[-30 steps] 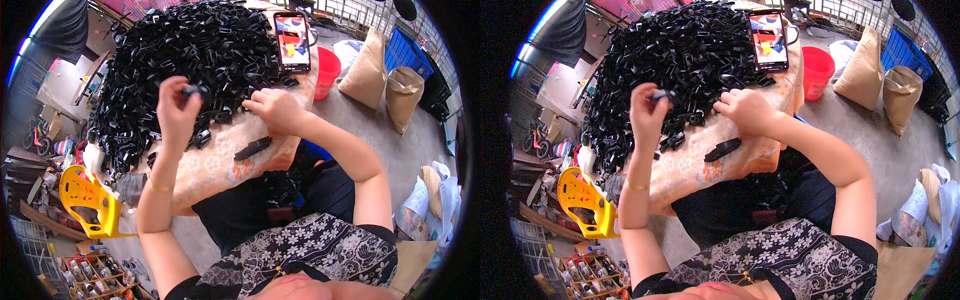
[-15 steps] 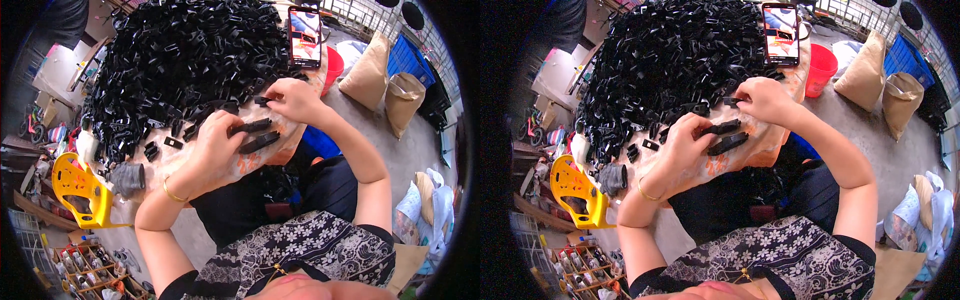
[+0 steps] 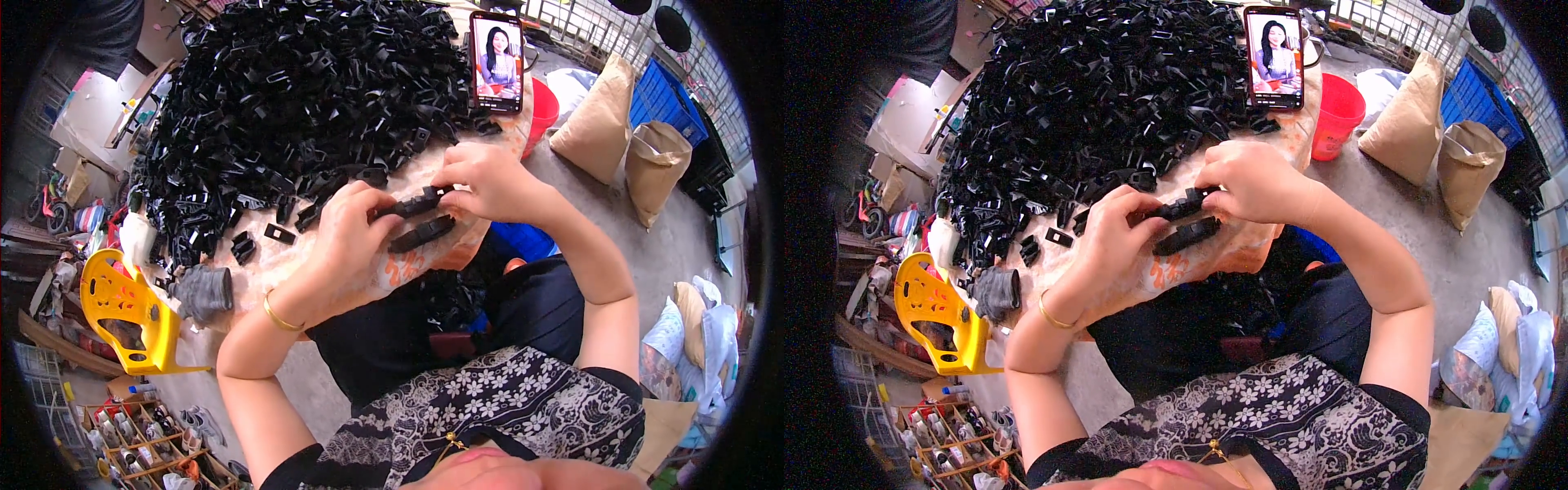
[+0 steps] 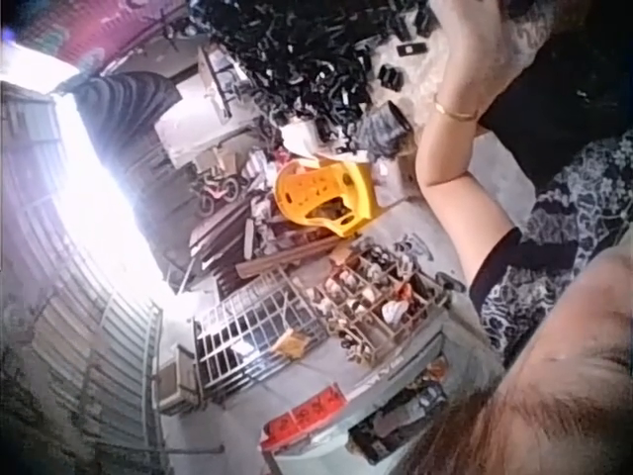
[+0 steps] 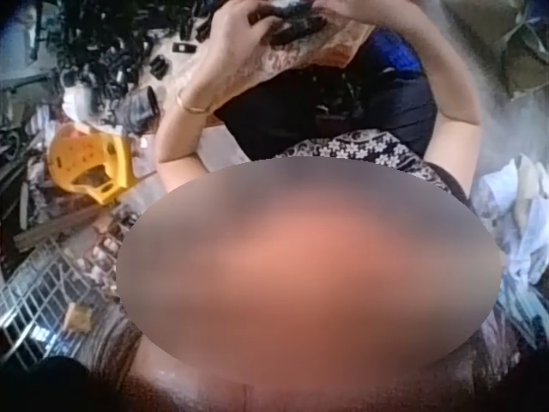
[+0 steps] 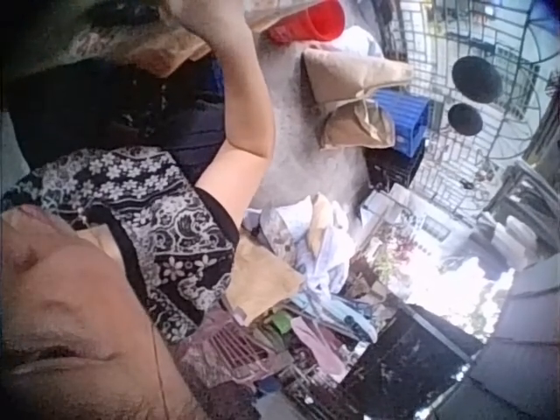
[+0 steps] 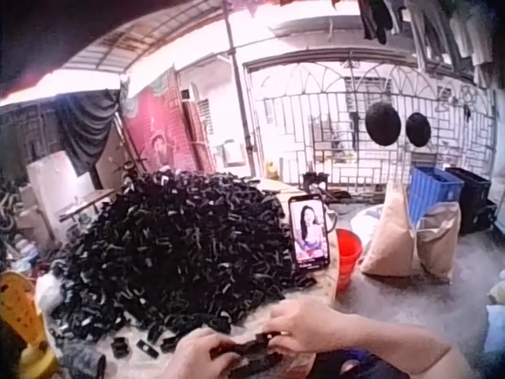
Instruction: The person assembles small plastic parts by hand, repeatedly taking pieces from a pile, fitting and snapping them together, and placing the assembled components on the table.
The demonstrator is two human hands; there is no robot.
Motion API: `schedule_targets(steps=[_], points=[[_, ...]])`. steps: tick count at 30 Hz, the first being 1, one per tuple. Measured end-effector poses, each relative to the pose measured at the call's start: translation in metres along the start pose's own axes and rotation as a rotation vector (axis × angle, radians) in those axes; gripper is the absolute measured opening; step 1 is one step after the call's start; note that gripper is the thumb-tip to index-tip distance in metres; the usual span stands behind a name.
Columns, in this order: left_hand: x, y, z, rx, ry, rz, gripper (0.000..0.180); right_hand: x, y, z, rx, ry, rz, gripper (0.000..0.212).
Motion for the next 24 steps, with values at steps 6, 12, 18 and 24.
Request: schedule_targets(steps=[6, 12, 18, 24], points=[[-0.002, 0.0, -0.003, 0.026, -0.012, -0.031, 0.019, -0.003, -0.003, 0.0, 0.043, -0.016, -0.015, 0.02], [-0.002, -0.002, 0.0, -0.02, -0.027, -0.039, 0.018, -0.001, -0.003, 0.005, -0.003, -0.008, 0.041, 0.018], [-0.005, 0.005, 0.0, 0.056, -0.029, -0.035, 0.017, -0.01, 0.008, -0.004, 0.027, -0.125, 0.051, 0.018], [-0.004, 0.005, 0.0, 0.112, 0.025, -0.065, 0.018, -0.012, 0.012, -0.005, -0.151, -0.134, 0.066, 0.017]])
Point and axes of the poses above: each hand's wrist, its own x-axis away from the middle knuckle, its own y-axis out of the palm, z = x × y, the point moved 5 cm from there along -x, towards the middle knuckle, and after that the axes turned 5 degrees about -y, right-handed, at the moved point
